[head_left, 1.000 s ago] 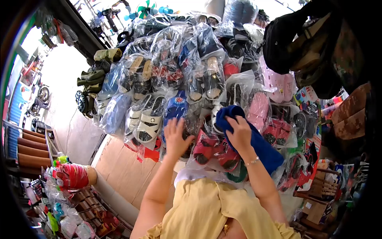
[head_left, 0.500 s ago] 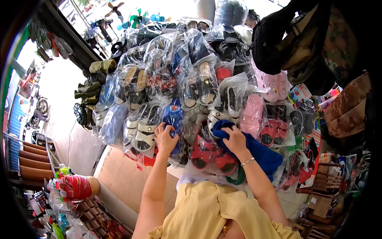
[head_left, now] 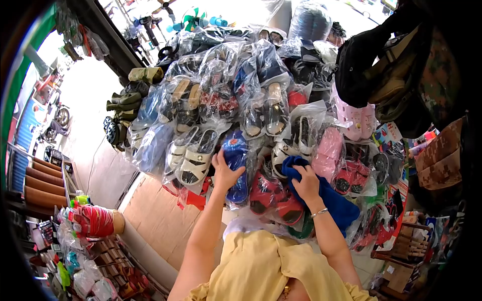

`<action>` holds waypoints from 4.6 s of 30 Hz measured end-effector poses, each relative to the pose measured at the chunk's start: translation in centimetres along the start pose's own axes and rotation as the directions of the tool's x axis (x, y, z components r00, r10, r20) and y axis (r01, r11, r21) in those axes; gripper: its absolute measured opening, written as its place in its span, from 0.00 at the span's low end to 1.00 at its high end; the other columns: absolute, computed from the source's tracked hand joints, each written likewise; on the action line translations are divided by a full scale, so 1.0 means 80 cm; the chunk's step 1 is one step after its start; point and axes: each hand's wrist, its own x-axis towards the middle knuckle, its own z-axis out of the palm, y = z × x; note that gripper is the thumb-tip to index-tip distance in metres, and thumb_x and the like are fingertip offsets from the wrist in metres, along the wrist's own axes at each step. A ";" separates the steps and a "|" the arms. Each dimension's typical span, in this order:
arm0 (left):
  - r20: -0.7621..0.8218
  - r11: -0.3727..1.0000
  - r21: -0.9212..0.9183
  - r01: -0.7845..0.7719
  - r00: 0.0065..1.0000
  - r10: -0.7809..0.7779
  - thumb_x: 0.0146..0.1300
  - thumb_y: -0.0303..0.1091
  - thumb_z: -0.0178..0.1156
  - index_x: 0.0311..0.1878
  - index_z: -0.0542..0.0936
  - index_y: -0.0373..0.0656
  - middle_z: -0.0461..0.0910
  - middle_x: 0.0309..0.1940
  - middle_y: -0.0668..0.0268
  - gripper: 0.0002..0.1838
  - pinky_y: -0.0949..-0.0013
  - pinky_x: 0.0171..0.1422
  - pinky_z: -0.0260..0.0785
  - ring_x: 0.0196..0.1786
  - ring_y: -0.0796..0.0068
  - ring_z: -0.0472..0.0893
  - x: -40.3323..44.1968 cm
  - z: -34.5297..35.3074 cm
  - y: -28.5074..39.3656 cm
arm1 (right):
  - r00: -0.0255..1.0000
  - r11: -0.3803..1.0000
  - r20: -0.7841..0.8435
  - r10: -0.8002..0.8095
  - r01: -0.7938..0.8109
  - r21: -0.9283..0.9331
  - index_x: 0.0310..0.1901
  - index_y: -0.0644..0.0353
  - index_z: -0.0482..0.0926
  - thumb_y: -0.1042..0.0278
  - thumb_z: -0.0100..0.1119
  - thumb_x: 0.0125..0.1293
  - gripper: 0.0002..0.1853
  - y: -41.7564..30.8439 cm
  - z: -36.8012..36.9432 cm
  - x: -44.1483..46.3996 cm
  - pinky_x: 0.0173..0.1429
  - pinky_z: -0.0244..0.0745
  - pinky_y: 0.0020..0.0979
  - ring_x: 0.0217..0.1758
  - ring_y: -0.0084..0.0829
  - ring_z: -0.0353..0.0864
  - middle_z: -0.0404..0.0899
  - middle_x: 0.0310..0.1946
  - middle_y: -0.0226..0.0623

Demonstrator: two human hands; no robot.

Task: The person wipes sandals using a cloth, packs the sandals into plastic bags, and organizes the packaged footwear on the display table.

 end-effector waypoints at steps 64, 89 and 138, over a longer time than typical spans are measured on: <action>-0.215 0.797 -0.406 0.447 0.801 -0.559 0.58 0.35 0.72 0.63 0.66 0.35 0.77 0.43 0.62 0.34 0.70 0.47 0.73 0.43 0.74 0.77 -0.026 -0.137 -0.212 | 0.997 0.999 -0.066 0.043 -0.042 0.019 0.53 0.53 0.80 0.72 0.61 0.56 0.20 0.010 0.013 -0.002 0.53 0.75 0.44 0.50 0.52 0.78 0.77 0.44 0.46; -0.468 0.954 -0.301 0.000 0.871 -0.148 0.72 0.40 0.60 0.39 0.76 0.41 0.72 0.32 0.75 0.12 0.80 0.40 0.63 0.35 0.86 0.68 -0.004 -0.404 -0.058 | 0.941 0.918 -0.093 -0.326 0.338 0.207 0.45 0.59 0.83 0.76 0.63 0.55 0.14 -0.115 0.023 0.020 0.57 0.70 0.40 0.51 0.45 0.77 0.79 0.46 0.42; 0.182 0.890 0.017 -0.456 0.877 0.445 0.57 0.34 0.68 0.49 0.82 0.43 0.82 0.48 0.55 0.17 0.54 0.59 0.67 0.52 0.52 0.78 0.101 -0.044 0.091 | 0.836 0.470 0.040 0.547 -0.347 0.812 0.69 0.65 0.61 0.69 0.70 0.59 0.39 0.067 -0.079 -0.014 0.52 0.79 0.29 0.52 0.29 0.78 0.75 0.54 0.41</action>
